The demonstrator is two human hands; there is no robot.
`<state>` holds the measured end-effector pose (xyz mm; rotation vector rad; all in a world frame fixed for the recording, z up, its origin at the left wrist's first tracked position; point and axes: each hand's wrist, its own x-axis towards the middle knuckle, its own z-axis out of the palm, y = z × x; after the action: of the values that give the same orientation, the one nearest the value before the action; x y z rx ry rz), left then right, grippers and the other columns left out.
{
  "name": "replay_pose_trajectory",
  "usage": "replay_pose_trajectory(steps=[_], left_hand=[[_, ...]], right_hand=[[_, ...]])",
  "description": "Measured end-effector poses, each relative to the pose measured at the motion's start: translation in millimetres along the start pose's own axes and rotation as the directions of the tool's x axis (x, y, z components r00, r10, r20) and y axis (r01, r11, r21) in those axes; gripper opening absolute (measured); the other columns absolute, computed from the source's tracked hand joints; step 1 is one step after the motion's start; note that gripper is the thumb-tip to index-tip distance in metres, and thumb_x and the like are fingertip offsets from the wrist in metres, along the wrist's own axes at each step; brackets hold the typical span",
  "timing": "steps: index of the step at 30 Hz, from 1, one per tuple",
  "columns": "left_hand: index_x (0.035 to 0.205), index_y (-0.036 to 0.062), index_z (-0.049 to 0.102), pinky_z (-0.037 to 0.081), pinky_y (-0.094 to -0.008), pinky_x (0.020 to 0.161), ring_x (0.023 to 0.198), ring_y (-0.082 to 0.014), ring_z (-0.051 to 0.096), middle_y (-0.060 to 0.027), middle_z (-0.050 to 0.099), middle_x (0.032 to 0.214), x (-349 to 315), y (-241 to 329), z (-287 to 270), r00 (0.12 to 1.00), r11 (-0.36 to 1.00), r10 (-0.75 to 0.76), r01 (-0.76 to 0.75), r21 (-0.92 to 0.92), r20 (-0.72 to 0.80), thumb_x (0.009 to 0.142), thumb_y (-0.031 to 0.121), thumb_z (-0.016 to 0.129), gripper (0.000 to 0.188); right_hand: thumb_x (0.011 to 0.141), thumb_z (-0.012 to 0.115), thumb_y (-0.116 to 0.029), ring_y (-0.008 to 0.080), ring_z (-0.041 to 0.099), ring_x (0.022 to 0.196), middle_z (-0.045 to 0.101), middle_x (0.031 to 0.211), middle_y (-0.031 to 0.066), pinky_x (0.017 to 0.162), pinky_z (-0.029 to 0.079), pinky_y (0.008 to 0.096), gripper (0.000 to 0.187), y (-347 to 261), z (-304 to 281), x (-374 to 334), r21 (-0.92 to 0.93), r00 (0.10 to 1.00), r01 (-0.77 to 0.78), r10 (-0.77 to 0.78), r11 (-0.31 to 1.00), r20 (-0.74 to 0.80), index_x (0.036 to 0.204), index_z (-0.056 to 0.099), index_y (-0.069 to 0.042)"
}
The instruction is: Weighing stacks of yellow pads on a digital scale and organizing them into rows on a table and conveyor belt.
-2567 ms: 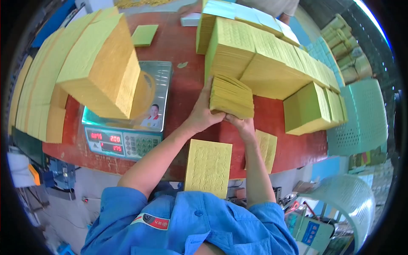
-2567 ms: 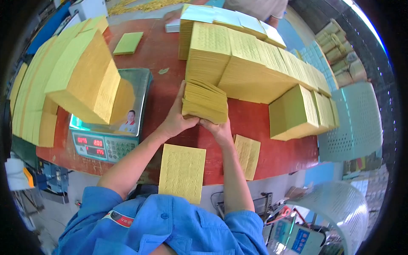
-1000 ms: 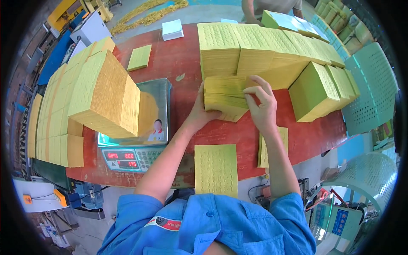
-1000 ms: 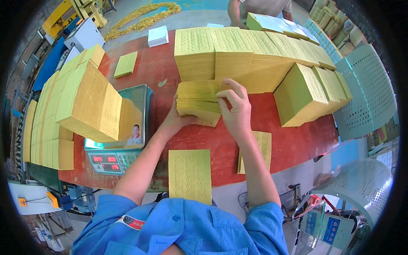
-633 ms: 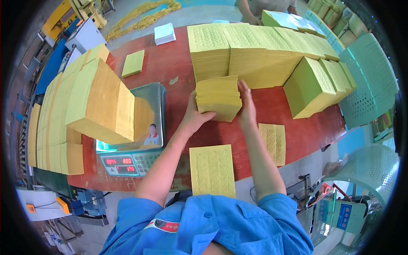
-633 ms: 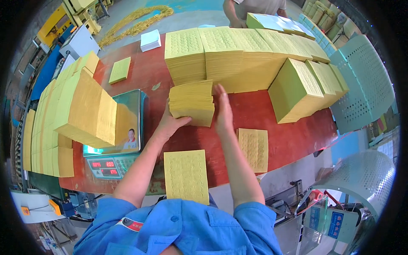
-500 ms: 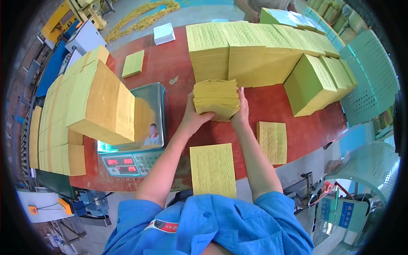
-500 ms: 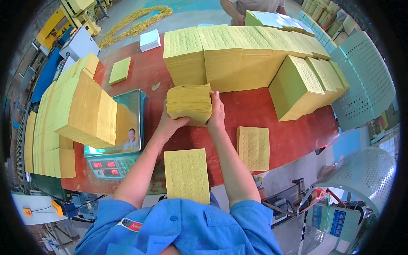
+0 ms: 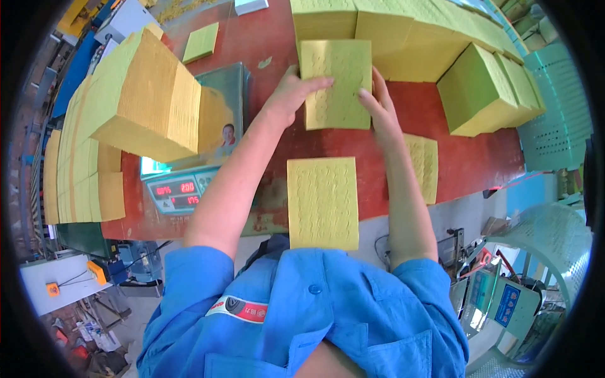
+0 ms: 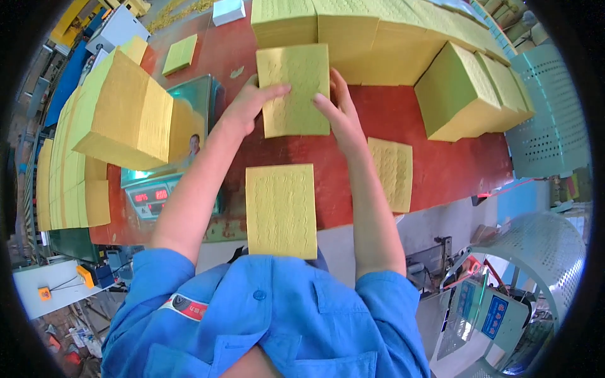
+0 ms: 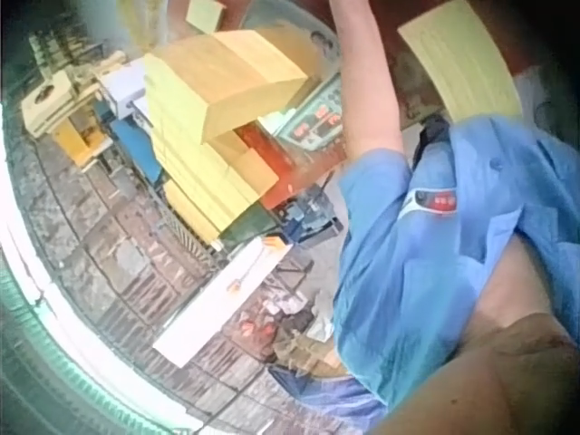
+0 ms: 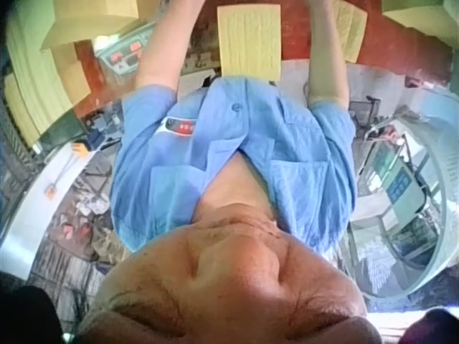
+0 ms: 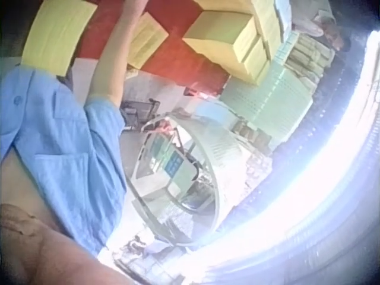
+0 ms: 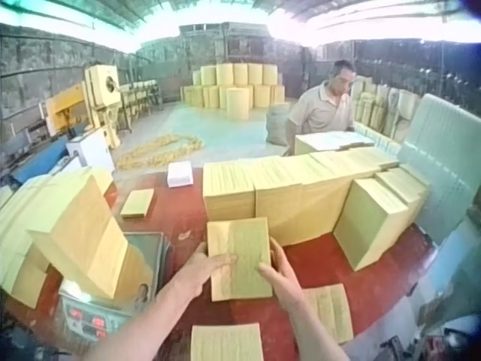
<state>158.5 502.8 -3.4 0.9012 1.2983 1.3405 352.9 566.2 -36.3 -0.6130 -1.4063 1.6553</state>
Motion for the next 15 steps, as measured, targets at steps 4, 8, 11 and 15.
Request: replay_pose_trajectory(steps=[4, 8, 11, 15], left_hand=[[0.133, -0.0063, 0.049, 0.046, -0.0389, 0.100, 0.117, -0.0280, 0.059, -0.0216, 0.059, 0.129, -18.7, 7.5, 10.8, 0.983, 0.976, -0.162, 0.173, 0.136, -0.087, 0.084, 0.032, 0.075, 0.067], [0.145, -0.0076, 0.034, 0.030, -0.0415, 0.115, 0.139, -0.0355, 0.037, -0.0260, 0.045, 0.144, -69.6, 10.9, 4.2, 0.967, 0.853, 0.144, -0.015, 0.521, -0.208, 0.082, 0.043, 0.074, 0.090], [0.144, -0.0003, 0.041, 0.027, -0.0475, 0.116, 0.141, -0.0376, 0.033, -0.0224, 0.042, 0.147, -144.5, 20.7, 19.4, 0.828, 0.430, 0.523, -0.463, 0.775, 0.204, 0.077, 0.037, 0.077, 0.085], [0.131, 0.0091, 0.054, 0.023, -0.0582, 0.116, 0.141, -0.0315, 0.036, -0.0133, 0.047, 0.141, -210.7, 27.3, 84.7, 0.668, 0.273, 0.220, -0.742, 0.612, 0.711, 0.075, 0.028, 0.078, 0.064]], right_hand=[[0.081, 0.076, -0.016, 0.0246, 0.058, 0.118, 0.054, 0.134, 0.0192, 0.095, 0.050, 0.0381, 0.087, -2.3, -8.4, 3.8, -0.077, 0.959, -0.273, 0.265, 0.959, -0.097, 0.150, 0.026, 0.001], [0.080, 0.076, -0.013, 0.0272, 0.063, 0.112, 0.058, 0.129, 0.0223, 0.087, 0.056, 0.0402, 0.088, 12.1, -28.5, -6.5, -0.052, 0.861, -0.489, 0.473, 0.871, -0.185, 0.150, 0.025, 0.003], [0.079, 0.077, -0.012, 0.0276, 0.063, 0.111, 0.059, 0.126, 0.0225, 0.086, 0.056, 0.0398, 0.087, 8.8, -37.4, -18.1, -0.054, 0.874, -0.473, 0.460, 0.880, -0.156, 0.149, 0.027, 0.003], [0.079, 0.078, -0.011, 0.0279, 0.065, 0.108, 0.060, 0.125, 0.0224, 0.084, 0.057, 0.0394, 0.085, 14.6, -34.5, -14.4, -0.070, 0.898, -0.432, 0.421, 0.899, -0.128, 0.147, 0.030, 0.003]])
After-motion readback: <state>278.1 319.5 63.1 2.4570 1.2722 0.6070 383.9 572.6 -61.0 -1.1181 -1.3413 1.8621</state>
